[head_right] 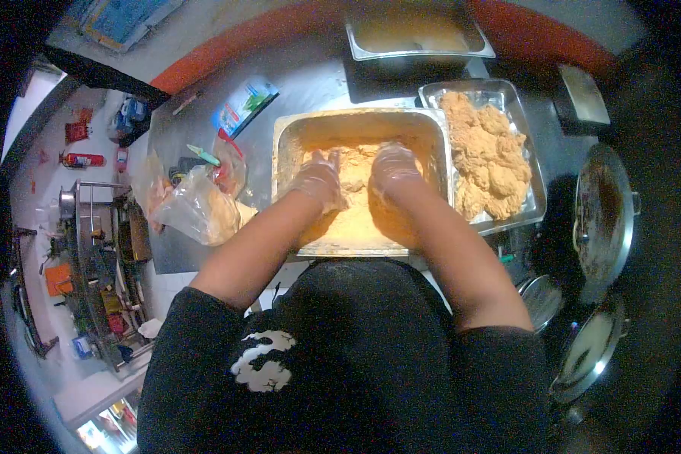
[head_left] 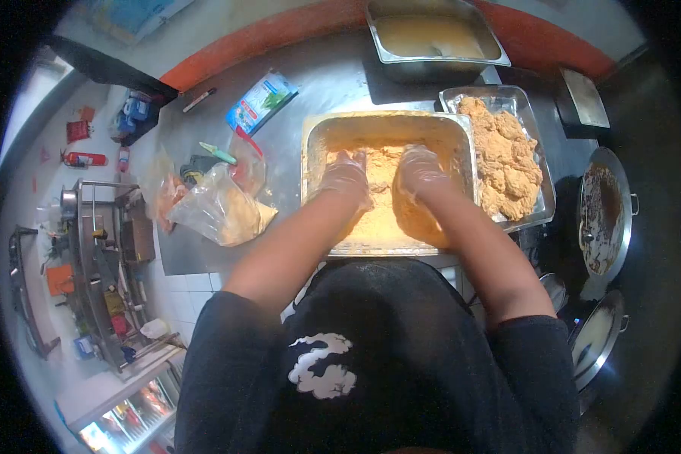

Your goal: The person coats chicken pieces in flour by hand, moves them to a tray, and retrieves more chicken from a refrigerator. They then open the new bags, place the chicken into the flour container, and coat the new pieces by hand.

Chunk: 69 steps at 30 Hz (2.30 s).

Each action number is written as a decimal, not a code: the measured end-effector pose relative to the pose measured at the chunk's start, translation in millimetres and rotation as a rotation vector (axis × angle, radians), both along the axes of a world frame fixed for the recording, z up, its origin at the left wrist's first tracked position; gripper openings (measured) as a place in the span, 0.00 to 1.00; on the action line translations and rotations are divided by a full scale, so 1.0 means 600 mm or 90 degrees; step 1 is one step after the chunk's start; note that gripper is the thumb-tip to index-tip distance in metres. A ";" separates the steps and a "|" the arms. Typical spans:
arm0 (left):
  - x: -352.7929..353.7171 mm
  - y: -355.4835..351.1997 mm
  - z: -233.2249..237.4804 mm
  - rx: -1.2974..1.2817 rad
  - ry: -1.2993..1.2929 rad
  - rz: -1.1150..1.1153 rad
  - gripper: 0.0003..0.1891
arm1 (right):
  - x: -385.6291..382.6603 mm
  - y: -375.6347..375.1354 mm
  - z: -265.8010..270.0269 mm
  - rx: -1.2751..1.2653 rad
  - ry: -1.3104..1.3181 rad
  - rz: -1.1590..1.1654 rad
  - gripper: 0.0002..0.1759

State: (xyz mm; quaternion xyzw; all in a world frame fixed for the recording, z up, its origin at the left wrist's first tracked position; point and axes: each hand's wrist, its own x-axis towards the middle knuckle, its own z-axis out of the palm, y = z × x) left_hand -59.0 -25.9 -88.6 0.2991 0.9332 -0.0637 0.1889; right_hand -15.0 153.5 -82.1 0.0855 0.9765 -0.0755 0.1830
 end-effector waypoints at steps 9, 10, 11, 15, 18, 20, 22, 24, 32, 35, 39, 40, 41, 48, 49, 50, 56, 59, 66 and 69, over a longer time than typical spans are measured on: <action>-0.029 -0.012 0.097 -0.023 -0.426 0.018 0.51 | 0.011 0.002 0.051 -0.333 -0.161 0.064 0.36; -0.014 -0.021 0.123 -0.016 -0.375 0.001 0.49 | 0.018 0.022 0.044 -0.345 -0.191 0.049 0.36; 0.004 -0.029 0.153 -0.010 -0.324 -0.016 0.48 | 0.027 0.032 0.037 -0.355 -0.186 0.026 0.34; 0.055 -0.038 0.161 -0.043 -0.275 -0.057 0.44 | 0.086 0.030 -0.006 -0.229 -0.100 0.031 0.26; 0.071 -0.015 0.106 -0.109 -0.235 -0.126 0.45 | 0.114 -0.002 -0.005 0.027 -0.155 0.199 0.19; 0.072 -0.008 0.079 -0.056 -0.233 -0.048 0.43 | 0.102 -0.039 0.037 -0.054 -0.243 0.181 0.16; 0.066 -0.008 0.067 -0.014 -0.289 0.032 0.41 | 0.081 -0.061 0.049 -0.120 -0.294 0.166 0.15; 0.043 -0.017 0.064 0.014 -0.402 0.114 0.38 | 0.071 -0.044 0.051 -0.206 -0.308 0.108 0.19; 0.052 -0.049 0.067 -0.056 -0.230 -0.039 0.27 | -0.025 0.000 -0.020 -0.157 0.074 0.198 0.17; 0.049 -0.039 0.091 -0.097 -0.255 -0.057 0.24 | -0.048 -0.048 -0.040 -0.169 0.194 0.361 0.15; 0.048 -0.048 0.069 -0.070 -0.254 -0.049 0.25 | -0.023 -0.051 -0.043 -0.125 -0.026 0.396 0.16; 0.048 -0.052 0.066 -0.052 -0.252 -0.067 0.25 | 0.007 -0.032 -0.044 -0.109 -0.015 0.418 0.17; 0.047 -0.052 0.069 -0.031 -0.248 -0.084 0.26 | 0.028 -0.028 -0.037 -0.104 -0.032 0.408 0.17; 0.029 -0.048 0.093 0.092 -0.340 -0.024 0.27 | 0.060 0.005 -0.015 -0.255 -0.234 0.174 0.23; 0.028 -0.049 0.099 0.120 -0.361 0.005 0.28 | 0.053 0.016 0.014 -0.296 -0.204 0.144 0.23; 0.026 -0.049 0.123 0.146 -0.383 0.034 0.29 | 0.050 0.022 0.034 -0.338 -0.174 0.114 0.22; 0.005 -0.052 0.106 0.193 -0.331 0.105 0.34 | 0.067 0.031 0.116 -0.634 -0.112 -0.309 0.21; 0.010 -0.056 0.121 0.203 -0.299 0.139 0.27 | 0.075 0.032 0.173 -0.707 -0.108 -0.449 0.21; 0.028 -0.064 0.102 0.230 -0.195 0.099 0.19 | 0.092 0.074 0.185 -0.760 -0.007 -0.478 0.25; 0.033 -0.070 0.102 0.273 -0.126 0.076 0.20 | 0.093 0.087 0.166 -0.706 0.024 -0.482 0.27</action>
